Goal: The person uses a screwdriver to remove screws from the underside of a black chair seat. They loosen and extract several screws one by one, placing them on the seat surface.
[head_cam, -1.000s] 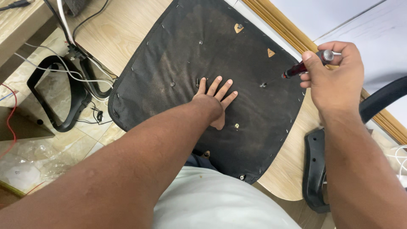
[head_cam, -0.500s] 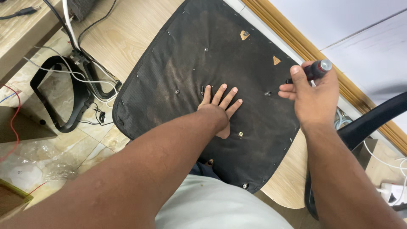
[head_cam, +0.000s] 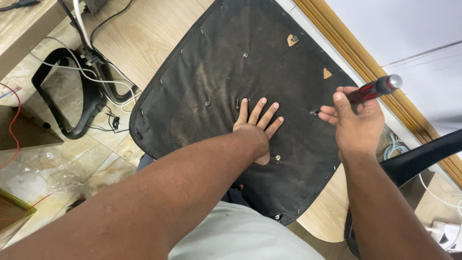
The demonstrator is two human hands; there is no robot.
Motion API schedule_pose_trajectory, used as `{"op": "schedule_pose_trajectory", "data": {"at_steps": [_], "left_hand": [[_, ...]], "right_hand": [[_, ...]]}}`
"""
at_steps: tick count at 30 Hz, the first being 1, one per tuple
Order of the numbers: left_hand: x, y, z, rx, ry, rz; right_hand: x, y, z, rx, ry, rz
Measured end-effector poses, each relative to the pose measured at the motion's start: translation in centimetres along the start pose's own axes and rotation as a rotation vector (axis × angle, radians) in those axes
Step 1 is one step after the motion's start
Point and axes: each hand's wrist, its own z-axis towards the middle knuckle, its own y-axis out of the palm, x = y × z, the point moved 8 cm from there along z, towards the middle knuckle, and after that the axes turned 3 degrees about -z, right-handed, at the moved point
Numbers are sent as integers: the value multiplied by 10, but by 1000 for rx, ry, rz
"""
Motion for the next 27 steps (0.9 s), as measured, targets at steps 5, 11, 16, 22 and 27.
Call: {"op": "schedule_pose_trajectory", "data": {"at_steps": [5,11,16,22,27], "left_hand": [[2,-6,2,1,4,-62],[0,-38,13,177,57,-100],[-2,-46,20,228,62,-84],[-5,-45,22,233,58,-54],[-4,-43,20,180,29,5]], "right_hand": [[-2,3,5,-32,26,121],[-1,3,-7,-21,81,-18],[-6,10,-10,-97,120,157],[-10,1,-11,-152,122,234],[-4,-10,-12,-50,103,94]]}}
